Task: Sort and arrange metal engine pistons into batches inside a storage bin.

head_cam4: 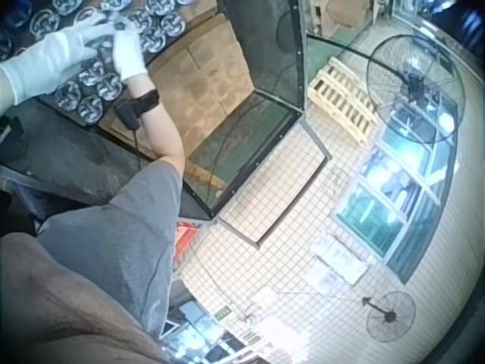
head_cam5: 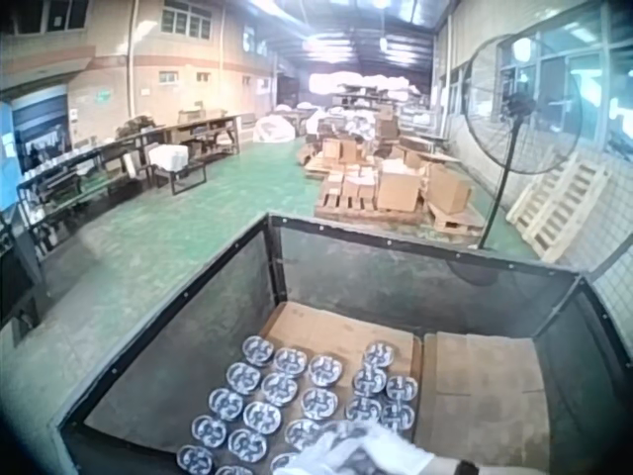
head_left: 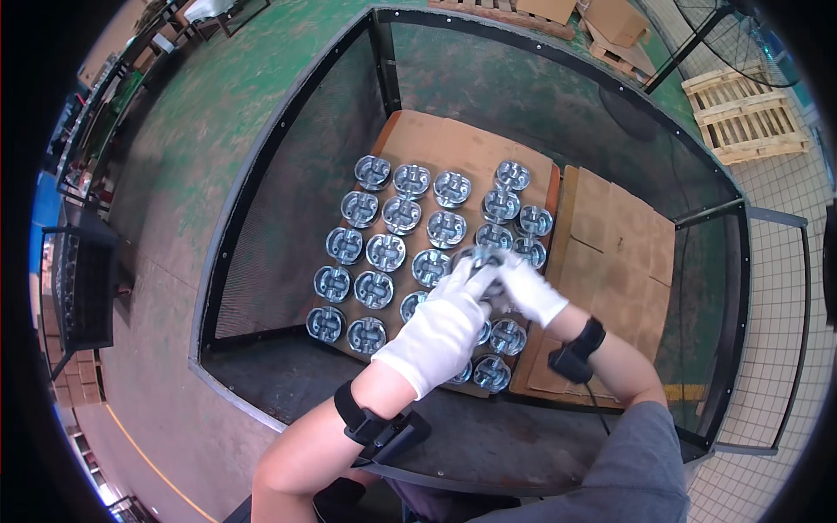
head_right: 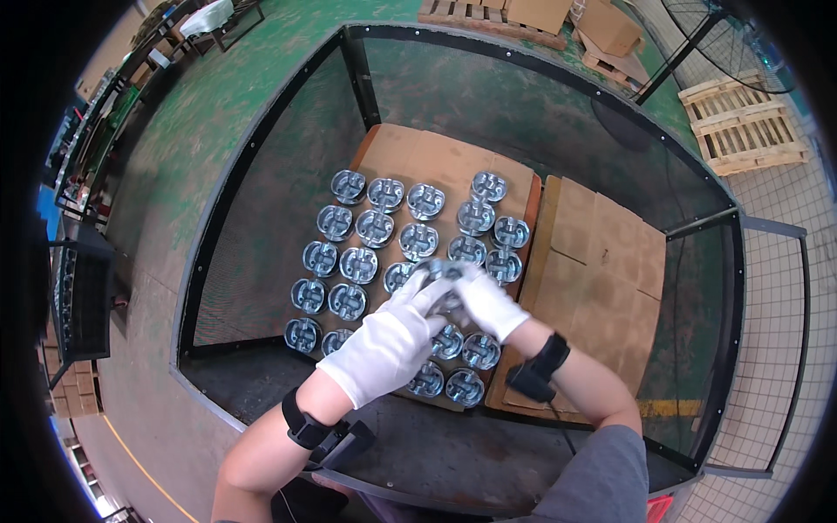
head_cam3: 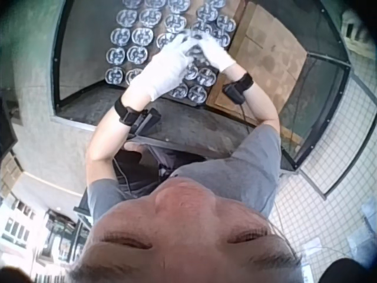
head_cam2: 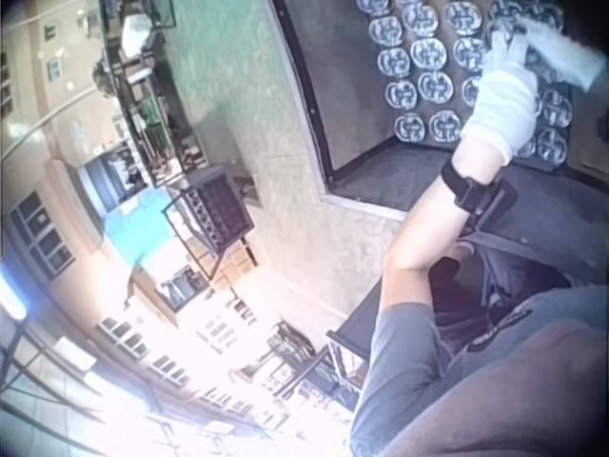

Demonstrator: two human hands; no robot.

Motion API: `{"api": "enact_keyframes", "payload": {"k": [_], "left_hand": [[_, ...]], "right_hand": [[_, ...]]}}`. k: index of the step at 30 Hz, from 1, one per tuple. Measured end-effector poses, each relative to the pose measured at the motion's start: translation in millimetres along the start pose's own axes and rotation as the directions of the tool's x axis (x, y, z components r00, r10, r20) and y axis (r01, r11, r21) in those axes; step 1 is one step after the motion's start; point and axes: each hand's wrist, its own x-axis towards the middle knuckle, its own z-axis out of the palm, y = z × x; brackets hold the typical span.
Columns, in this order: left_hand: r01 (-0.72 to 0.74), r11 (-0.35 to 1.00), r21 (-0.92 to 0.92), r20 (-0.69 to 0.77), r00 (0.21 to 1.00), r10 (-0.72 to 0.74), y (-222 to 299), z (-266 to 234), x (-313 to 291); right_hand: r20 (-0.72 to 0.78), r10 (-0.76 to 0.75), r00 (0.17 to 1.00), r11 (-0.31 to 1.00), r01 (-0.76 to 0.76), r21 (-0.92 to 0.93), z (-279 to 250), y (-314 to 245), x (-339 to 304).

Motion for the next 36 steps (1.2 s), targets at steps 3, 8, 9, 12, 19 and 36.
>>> {"api": "enact_keyframes", "payload": {"k": [3, 8, 9, 12, 19, 36], "left_hand": [[0.063, 0.997, -0.032, 0.022, 0.998, -0.062, 7.7, -9.1, 2.4], [0.184, 0.983, 0.014, 0.001, 0.983, -0.184, 7.1, -16.1, -2.8], [0.158, 0.987, 0.0, -0.015, 0.987, -0.158, 12.2, -17.6, 1.9], [0.162, 0.987, 0.014, 0.023, 0.987, -0.162, 14.0, -18.2, -0.1], [0.215, 0.977, 0.007, 0.087, 0.973, -0.214, 14.8, -19.4, 1.8], [0.44, 0.851, 0.286, -0.426, 0.854, -0.299, 83.5, -135.3, -99.3]], "right_hand": [[-0.119, -0.169, 0.978, 0.981, 0.155, -0.12, -70.2, 2.4, 33.9], [-0.751, -0.207, 0.627, 0.978, 0.154, -0.141, -172.9, 35.5, 118.3], [-0.786, -0.295, 0.544, 0.955, 0.134, -0.266, -212.5, 44.5, 124.5], [-0.804, -0.309, 0.508, 0.942, 0.044, -0.334, -239.4, 61.4, 149.9], [-0.737, -0.284, 0.614, 0.887, -0.125, -0.445, -238.0, 103.6, 187.5], [0.033, 0.057, 0.998, 0.952, -0.064, 0.3, -9.7, 17.3, -67.9]]}}
